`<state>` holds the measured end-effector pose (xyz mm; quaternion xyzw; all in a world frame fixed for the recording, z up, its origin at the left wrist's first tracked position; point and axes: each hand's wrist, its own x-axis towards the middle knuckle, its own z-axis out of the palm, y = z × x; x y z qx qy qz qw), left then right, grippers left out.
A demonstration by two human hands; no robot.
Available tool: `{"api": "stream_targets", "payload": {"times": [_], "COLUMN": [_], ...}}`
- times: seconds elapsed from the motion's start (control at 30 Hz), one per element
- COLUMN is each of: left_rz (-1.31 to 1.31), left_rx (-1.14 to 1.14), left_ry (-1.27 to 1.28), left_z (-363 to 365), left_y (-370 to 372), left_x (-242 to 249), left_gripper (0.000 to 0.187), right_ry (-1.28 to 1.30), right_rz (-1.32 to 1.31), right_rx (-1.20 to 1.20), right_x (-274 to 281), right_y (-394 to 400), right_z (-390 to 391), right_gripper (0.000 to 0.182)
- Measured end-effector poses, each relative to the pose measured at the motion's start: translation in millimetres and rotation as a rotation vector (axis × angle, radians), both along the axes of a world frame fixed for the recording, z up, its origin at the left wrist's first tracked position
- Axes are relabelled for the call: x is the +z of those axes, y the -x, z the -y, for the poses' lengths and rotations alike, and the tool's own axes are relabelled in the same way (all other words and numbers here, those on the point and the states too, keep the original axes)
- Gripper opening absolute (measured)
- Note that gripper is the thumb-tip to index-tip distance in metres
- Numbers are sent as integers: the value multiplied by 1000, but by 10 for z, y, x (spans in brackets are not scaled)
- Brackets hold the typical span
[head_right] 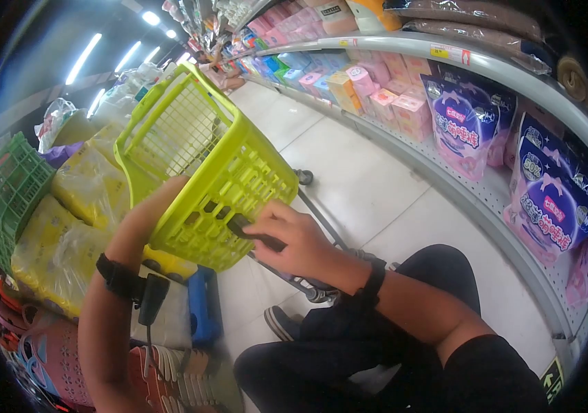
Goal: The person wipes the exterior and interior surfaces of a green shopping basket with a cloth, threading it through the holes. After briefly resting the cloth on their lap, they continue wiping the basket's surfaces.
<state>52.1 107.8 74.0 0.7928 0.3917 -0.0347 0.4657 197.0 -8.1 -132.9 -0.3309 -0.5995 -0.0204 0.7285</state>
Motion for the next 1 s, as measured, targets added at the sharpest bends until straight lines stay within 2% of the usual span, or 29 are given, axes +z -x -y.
{"api": "stream_targets", "payload": {"times": [0.13, 0.2, 0.27, 0.33, 0.4, 0.47, 0.53, 0.6, 0.67, 0.7, 0.73, 0.83, 0.93, 1.0], "left_rz": [61, 128, -276, 103, 426, 584, 595, 599, 588, 586, 599, 636, 664, 671], "left_rx": [99, 126, -402, 47, 254, 370, 391, 409, 249, 255, 270, 258, 240, 237], "left_ry": [88, 132, -968, -1266, -1492, -1402, -1434, -1468, -1739, -1652, -1650, -1638, -1623, -1626], "left_z": [8, -25, -93, 19, 215, 516, 693, 754, 697, 702, 699, 716, 729, 761], "left_y": [20, -2, -40, -27, 109, 288, 419, 492, 518, 561, 583, 594, 607, 607], "left_x": [-36, -50, 109, 113, 102, -28, -328, -592, -829, -909, -954, -993, -1018, -1034], "left_gripper": [26, 26, 25, 28, 29, 26, 21, 18, 28, 42, 42, 47, 49, 51], "right_ry": [69, 67, 106, 58, 106, 117, 132, 33, -9, -84, -162, -178, -124, -115], "right_rz": [123, 80, 109, 50, 2, -111, -88, -218, -128, -181, -237, -84, 90, 37], "right_rx": [25, 71, 83, 67, 100, 134, 132, 121, 107, 23, -60, -119, -96, -27], "right_x": [-374, -386, -363, -402, -313, -195, -32, 108, 187, 272, 327, 341, 355, 355], "right_y": [-36, -98, -224, -363, -471, -538, -532, -466, -428, -329, -235, -97, 14, 103], "right_z": [-60, -83, -67, -139, -102, -41, 52, 116, 167, 221, 265, 338, 434, 471], "right_gripper": [21, 18, 15, 11, 13, 13, 16, 19, 20, 19, 18, 20, 30, 31]}}
